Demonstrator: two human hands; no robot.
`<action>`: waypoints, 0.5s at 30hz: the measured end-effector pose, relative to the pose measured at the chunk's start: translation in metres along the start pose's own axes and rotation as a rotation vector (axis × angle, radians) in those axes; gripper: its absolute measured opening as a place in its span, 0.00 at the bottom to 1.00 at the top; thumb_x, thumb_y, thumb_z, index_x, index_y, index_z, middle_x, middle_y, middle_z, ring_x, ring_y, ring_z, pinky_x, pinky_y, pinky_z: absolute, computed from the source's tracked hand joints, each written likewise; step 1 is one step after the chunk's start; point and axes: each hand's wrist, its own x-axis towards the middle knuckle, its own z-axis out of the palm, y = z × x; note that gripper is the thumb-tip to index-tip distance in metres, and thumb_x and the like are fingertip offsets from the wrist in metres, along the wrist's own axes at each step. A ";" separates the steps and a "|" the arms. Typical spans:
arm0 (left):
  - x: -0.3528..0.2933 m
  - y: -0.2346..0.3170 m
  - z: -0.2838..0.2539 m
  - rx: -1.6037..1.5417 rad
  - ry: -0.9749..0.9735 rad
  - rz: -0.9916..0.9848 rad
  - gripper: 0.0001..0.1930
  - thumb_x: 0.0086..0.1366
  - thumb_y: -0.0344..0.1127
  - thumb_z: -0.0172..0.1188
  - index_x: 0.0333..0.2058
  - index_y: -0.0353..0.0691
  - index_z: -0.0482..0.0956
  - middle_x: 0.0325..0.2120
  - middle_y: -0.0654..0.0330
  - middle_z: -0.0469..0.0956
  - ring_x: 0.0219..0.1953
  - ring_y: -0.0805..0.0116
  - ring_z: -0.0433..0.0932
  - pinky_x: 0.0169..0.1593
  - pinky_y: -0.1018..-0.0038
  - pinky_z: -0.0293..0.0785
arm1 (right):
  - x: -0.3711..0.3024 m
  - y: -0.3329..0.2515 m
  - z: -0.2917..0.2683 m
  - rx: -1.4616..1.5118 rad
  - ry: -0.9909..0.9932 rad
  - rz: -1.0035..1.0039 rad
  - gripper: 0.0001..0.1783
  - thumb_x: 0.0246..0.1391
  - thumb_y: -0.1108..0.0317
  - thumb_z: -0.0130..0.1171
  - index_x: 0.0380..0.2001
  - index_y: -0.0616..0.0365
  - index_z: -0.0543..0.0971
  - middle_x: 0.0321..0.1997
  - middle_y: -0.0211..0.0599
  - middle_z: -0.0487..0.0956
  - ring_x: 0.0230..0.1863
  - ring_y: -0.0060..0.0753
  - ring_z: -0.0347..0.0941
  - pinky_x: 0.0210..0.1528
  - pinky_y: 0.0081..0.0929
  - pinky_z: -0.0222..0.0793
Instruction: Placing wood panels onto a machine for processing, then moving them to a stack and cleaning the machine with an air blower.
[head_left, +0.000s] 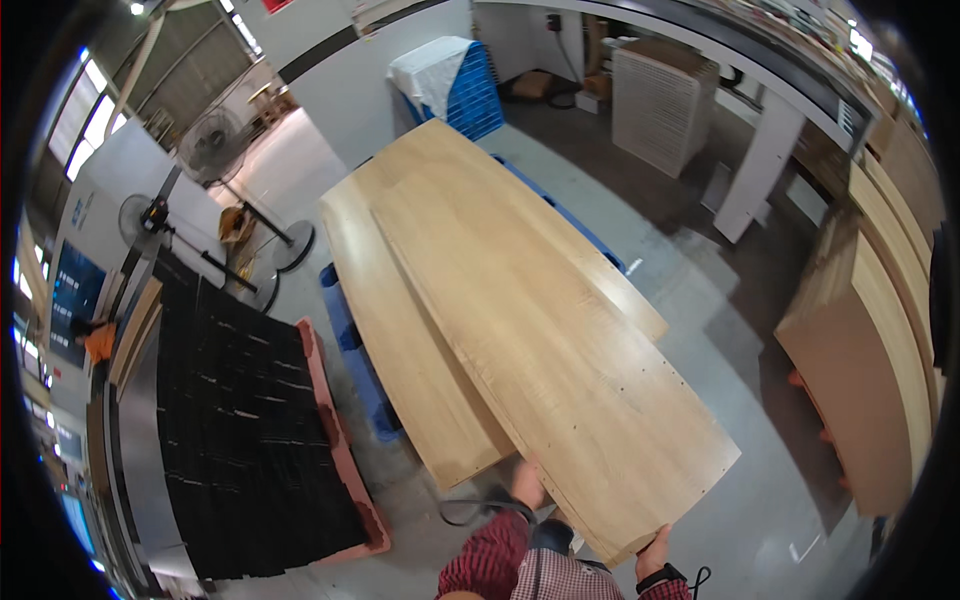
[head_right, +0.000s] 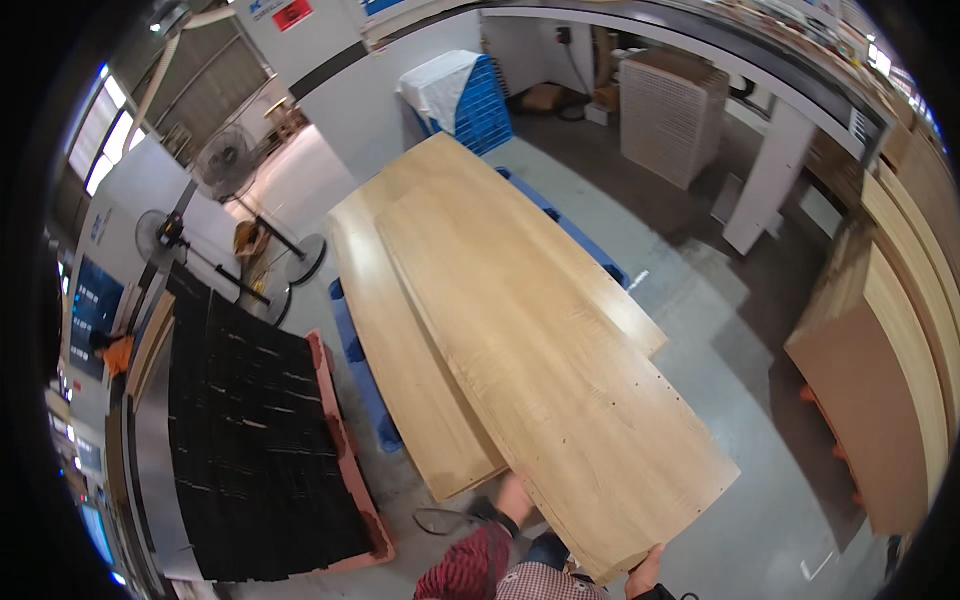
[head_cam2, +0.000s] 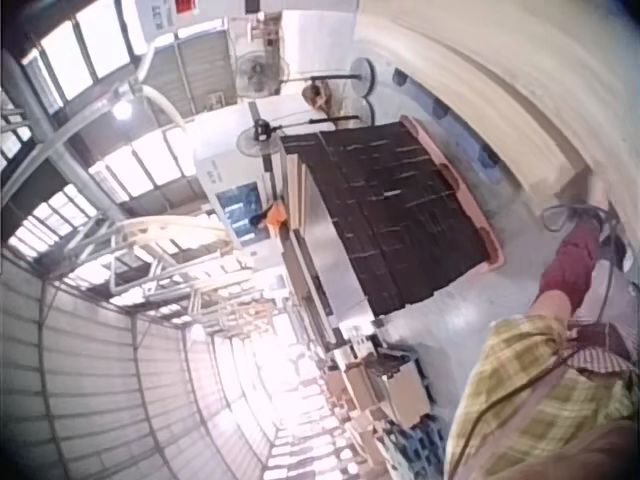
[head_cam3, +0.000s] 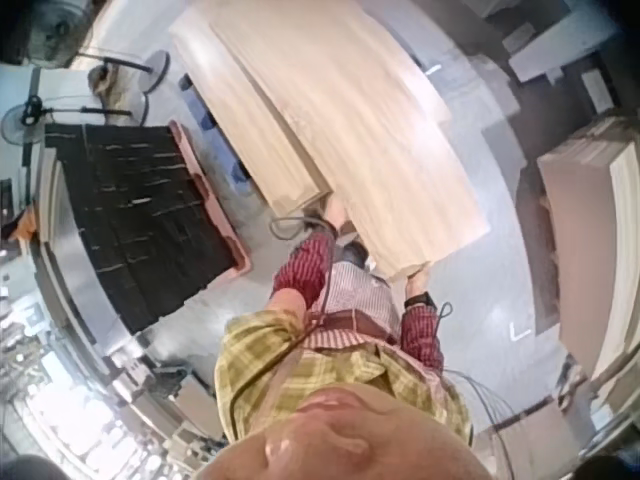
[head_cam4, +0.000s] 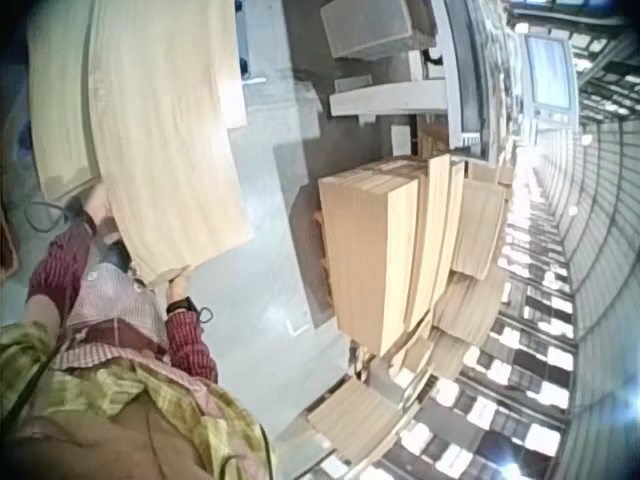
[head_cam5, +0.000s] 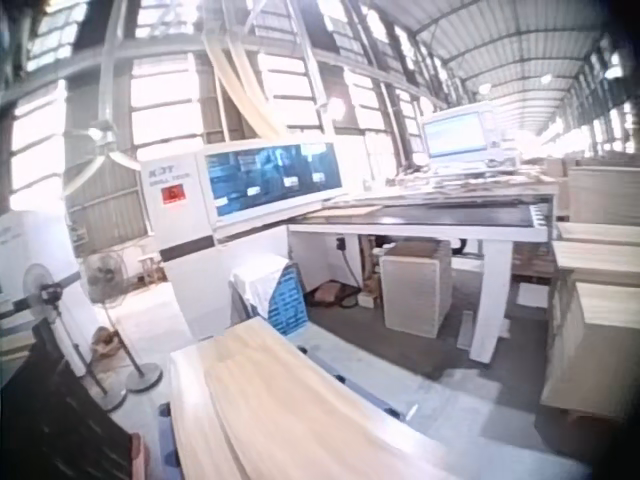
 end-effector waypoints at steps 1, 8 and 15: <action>0.024 0.026 0.005 -0.774 0.133 -0.238 0.23 0.63 0.49 0.40 0.38 0.31 0.71 0.30 0.55 0.76 0.31 0.61 0.76 0.33 0.70 0.73 | -0.003 -0.002 -0.015 -0.035 0.029 -0.052 0.33 0.55 0.42 0.35 0.54 0.57 0.60 0.54 0.36 0.65 0.54 0.36 0.61 0.53 0.33 0.58; -0.030 -0.024 -0.021 0.001 0.224 -0.322 0.31 0.62 0.58 0.37 0.42 0.29 0.67 0.30 0.52 0.75 0.27 0.62 0.78 0.21 0.72 0.75 | -0.068 0.020 -0.107 0.104 0.185 -0.188 0.35 0.55 0.41 0.34 0.54 0.60 0.59 0.56 0.39 0.64 0.54 0.39 0.60 0.55 0.31 0.55; -0.184 -0.064 -0.030 -0.180 0.048 -0.740 0.29 0.62 0.57 0.35 0.53 0.40 0.57 0.40 0.50 0.72 0.37 0.56 0.76 0.39 0.64 0.75 | -0.114 0.074 -0.279 -0.233 0.721 -0.123 0.38 0.53 0.38 0.33 0.55 0.59 0.58 0.56 0.40 0.63 0.55 0.40 0.59 0.55 0.32 0.55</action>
